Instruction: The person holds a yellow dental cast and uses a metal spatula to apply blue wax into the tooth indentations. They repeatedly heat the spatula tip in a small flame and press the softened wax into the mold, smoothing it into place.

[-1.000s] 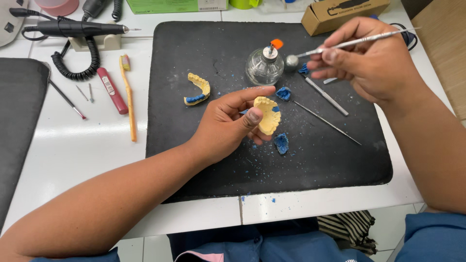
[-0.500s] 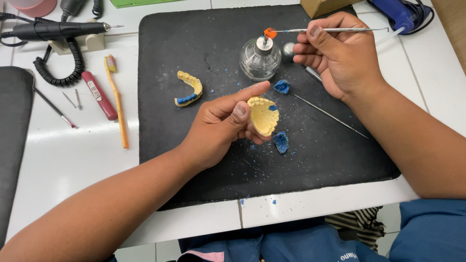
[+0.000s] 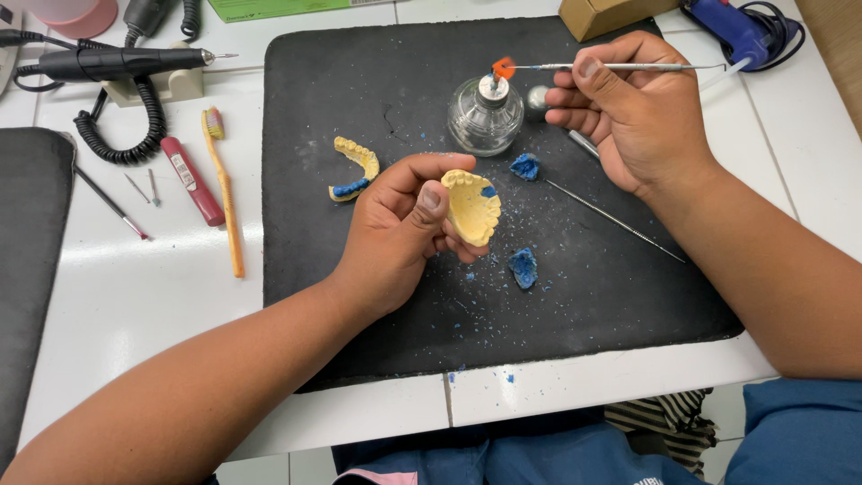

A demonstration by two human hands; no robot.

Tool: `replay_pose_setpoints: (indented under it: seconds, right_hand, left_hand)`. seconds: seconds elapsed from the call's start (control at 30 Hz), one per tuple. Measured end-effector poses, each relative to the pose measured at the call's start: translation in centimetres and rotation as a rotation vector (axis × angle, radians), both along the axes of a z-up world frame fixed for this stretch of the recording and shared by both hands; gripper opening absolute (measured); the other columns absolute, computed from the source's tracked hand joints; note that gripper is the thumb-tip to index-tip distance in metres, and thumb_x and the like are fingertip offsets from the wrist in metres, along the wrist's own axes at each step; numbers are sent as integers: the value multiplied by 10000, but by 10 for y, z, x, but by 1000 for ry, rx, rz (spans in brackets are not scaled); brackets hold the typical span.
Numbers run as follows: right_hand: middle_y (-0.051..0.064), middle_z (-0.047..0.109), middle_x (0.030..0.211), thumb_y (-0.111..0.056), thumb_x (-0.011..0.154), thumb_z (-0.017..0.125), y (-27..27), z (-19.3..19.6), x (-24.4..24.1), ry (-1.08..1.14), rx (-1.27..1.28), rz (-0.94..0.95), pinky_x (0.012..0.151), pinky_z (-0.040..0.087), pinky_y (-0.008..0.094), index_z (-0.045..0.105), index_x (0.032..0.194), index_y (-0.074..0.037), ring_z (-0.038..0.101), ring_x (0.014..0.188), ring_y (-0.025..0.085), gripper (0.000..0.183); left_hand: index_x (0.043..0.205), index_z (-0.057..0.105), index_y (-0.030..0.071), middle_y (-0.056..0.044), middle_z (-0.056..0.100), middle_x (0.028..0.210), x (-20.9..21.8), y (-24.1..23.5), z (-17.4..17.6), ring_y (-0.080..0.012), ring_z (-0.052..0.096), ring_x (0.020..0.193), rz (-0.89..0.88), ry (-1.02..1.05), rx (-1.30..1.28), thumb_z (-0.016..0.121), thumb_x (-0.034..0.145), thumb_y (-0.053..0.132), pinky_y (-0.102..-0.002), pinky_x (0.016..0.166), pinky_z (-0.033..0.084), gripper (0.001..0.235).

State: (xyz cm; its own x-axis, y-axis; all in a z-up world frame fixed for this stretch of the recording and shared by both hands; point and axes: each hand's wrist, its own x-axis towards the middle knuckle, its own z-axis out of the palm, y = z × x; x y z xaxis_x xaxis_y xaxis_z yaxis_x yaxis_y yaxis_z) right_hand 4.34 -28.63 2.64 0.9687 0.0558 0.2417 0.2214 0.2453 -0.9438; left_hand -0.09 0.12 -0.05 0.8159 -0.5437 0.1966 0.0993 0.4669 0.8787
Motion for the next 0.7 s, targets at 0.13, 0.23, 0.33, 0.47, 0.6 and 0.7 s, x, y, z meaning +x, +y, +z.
replay_pose_setpoints:
  seconds: [0.13, 0.23, 0.33, 0.47, 0.6, 0.7]
  right_hand:
    - [158, 687, 1111, -102, 1110, 689, 0, -1, 0, -3, -20, -1, 914, 665, 401, 623, 1118, -45, 728, 1040, 263, 88]
    - [163, 688, 1118, -101, 1116, 682, 1, -1, 0, 1, -34, -9, 919, 668, 396, 616, 1131, -45, 733, 1049, 267, 87]
    - [159, 684, 1127, -97, 1126, 678, 3, 0, -2, 3, -41, -12, 923, 668, 395, 606, 1143, -46, 731, 1057, 263, 89]
    - [155, 683, 1131, -105, 1131, 669, 3, 1, -3, 4, -44, -25, 914, 664, 388, 603, 1154, -51, 732, 1055, 261, 89]
    - [153, 682, 1139, -111, 1142, 663, 3, 1, -5, 2, -59, -36, 921, 666, 385, 601, 1166, -50, 731, 1061, 259, 90]
    - [153, 681, 1143, -112, 1147, 661, 2, 1, -6, -3, -55, -38, 923, 667, 387, 597, 1171, -50, 730, 1063, 259, 92]
  left_hand:
    - [1372, 542, 20, -103, 700, 1023, 0, 0, -1, -176, 737, 855, -4, 14, 5, 560, 1065, 400, -309, 742, 619, 490]
    - [1362, 547, 20, -102, 704, 1006, 1, 0, -1, -173, 738, 841, -7, 30, 14, 556, 1064, 402, -303, 726, 617, 485]
    - [1366, 558, 11, -106, 701, 989, 2, -1, -1, -173, 730, 827, -13, 40, 20, 558, 1076, 395, -301, 717, 612, 481]
    - [1354, 546, 42, -105, 692, 992, 1, -2, 1, -178, 738, 825, -51, 75, 11, 551, 1080, 390, -300, 709, 608, 443]
    - [1342, 456, 170, -87, 673, 962, -2, -1, 4, -150, 703, 746, -75, 110, 12, 547, 1061, 381, -263, 613, 554, 363]
    - [1358, 500, 150, -82, 654, 981, -3, -1, 5, -141, 689, 763, -73, 89, 75, 526, 1096, 382, -266, 648, 560, 351]
